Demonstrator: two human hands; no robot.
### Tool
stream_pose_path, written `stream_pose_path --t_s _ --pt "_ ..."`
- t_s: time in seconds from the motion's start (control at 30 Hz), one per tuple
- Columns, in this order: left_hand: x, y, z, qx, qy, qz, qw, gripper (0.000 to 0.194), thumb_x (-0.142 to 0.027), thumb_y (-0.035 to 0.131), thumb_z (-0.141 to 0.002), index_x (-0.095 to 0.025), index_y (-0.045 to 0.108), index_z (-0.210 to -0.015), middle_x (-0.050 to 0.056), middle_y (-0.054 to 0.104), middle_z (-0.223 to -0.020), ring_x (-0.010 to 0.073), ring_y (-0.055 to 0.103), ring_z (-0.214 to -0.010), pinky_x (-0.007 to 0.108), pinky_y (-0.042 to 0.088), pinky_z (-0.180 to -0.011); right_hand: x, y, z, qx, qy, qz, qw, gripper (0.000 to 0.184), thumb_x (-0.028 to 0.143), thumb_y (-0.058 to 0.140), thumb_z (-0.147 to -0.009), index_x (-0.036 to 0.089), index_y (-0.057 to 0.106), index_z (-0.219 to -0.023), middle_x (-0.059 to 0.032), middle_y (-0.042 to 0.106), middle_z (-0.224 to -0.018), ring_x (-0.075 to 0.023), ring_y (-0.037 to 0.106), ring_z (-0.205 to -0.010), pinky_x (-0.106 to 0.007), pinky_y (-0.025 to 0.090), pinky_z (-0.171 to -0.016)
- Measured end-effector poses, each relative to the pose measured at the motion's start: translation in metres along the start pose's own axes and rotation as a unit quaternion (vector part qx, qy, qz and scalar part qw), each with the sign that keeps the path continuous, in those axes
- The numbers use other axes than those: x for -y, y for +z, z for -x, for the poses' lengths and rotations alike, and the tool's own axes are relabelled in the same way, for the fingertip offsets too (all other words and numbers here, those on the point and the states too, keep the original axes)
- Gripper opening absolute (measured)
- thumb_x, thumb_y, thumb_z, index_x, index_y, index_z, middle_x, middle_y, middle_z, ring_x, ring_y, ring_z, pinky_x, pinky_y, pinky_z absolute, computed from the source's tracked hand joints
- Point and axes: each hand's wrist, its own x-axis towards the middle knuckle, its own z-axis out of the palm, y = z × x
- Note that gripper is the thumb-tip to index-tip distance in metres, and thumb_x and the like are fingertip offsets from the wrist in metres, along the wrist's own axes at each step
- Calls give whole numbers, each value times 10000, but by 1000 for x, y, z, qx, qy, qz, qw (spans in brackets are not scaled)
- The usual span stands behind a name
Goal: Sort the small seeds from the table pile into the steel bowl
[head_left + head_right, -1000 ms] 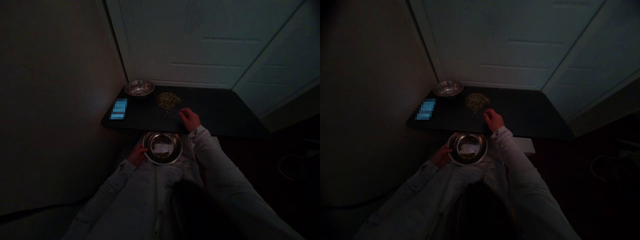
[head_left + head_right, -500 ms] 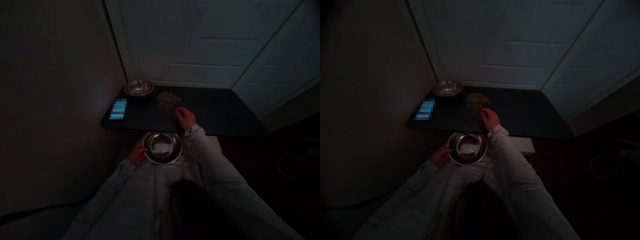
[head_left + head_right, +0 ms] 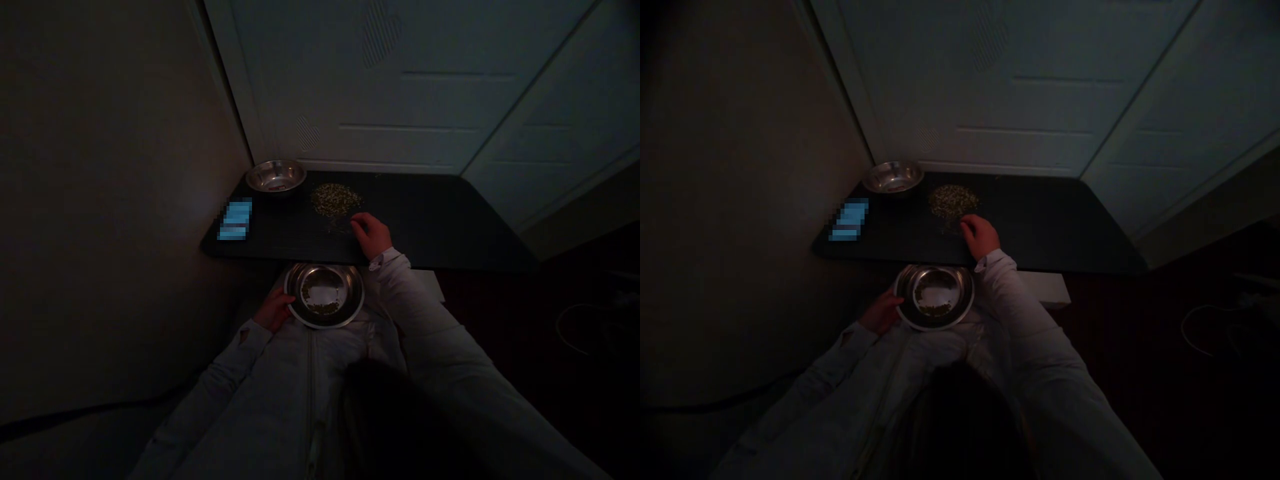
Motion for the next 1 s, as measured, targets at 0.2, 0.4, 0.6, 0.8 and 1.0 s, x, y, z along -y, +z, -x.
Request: stream_pose_path --t_s 0.2,0.4,0.6,0.8,1.0 --pt "0 0 -1 -10 -1 -11 1000 426 -91 655 -526 -168 631 -945 41 674 -862 216 597 -860 294 461 -720 -4 2 -1 23 -22 4 999 215 304 429 -787 206 602 -868 -50 638 -901 -181 567 -850 -333 417 -814" --pt "1 -2 -2 -13 -6 -3 1000 386 -82 658 -521 -170 642 -896 33 678 -818 207 607 -808 293 464 -707 1 0 0 43 -26 1 999 208 292 434 -783 204 605 -861 -54 642 -905 -181 573 -859 -333 422 -809" --pt "3 -3 -3 5 -1 -11 1000 421 -110 663 -522 -174 631 -937 44 676 -852 226 603 -852 313 457 -736 5 -1 2 48 -21 -23 998 208 317 446 -778 202 603 -853 -46 642 -893 -174 574 -848 -327 427 -796" --pt "2 -2 -2 -12 -3 -13 1000 435 -103 659 -530 -174 625 -958 35 676 -845 212 604 -846 304 456 -747 5 -2 3 31 -1 -27 999 219 329 445 -776 204 603 -860 -40 639 -899 -169 567 -833 -313 430 -770" --pt "0 0 -2 -19 -8 0 1000 388 -72 657 -513 -167 641 -889 28 679 -804 203 605 -813 291 464 -713 6 -2 2 39 9 -26 999 227 335 449 -771 198 608 -857 -37 642 -878 -165 564 -798 -308 431 -746"
